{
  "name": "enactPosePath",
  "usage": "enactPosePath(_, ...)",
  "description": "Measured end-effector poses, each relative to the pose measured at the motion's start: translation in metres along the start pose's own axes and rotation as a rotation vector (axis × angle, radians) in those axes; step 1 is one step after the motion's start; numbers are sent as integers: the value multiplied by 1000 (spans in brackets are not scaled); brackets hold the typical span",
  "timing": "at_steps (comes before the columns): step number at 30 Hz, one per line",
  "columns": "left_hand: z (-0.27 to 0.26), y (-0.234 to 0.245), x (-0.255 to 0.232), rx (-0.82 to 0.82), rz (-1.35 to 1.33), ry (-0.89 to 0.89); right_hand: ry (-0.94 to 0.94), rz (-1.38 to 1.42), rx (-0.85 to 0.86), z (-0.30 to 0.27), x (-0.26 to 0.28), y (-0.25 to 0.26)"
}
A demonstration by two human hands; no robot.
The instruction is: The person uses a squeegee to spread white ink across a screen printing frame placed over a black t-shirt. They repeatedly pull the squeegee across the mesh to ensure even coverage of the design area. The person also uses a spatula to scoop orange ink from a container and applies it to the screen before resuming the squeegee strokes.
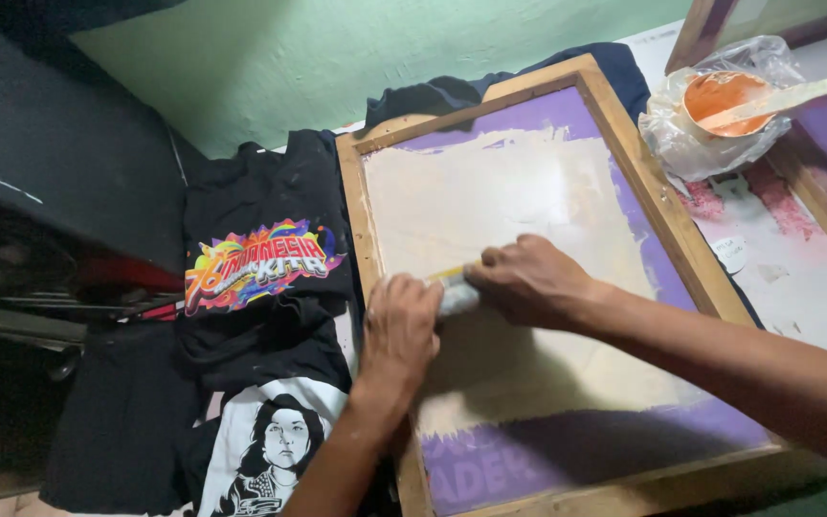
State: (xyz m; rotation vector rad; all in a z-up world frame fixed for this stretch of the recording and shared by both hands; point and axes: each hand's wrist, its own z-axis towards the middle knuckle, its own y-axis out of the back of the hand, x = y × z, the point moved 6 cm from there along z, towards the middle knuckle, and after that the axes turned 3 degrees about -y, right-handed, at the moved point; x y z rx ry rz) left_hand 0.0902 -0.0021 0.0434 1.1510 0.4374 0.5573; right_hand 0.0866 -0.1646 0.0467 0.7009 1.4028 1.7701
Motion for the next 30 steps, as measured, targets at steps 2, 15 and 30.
enactPosePath(2,-26,17,-41,25,26,0,24,18,22,-35,30,12)
enactPosePath(15,90,49,-7,71,182,25,-261,44,53,9,-63,67)
enactPosePath(30,59,-29,-36,140,90,-31,-187,-16,1,-44,-52,13)
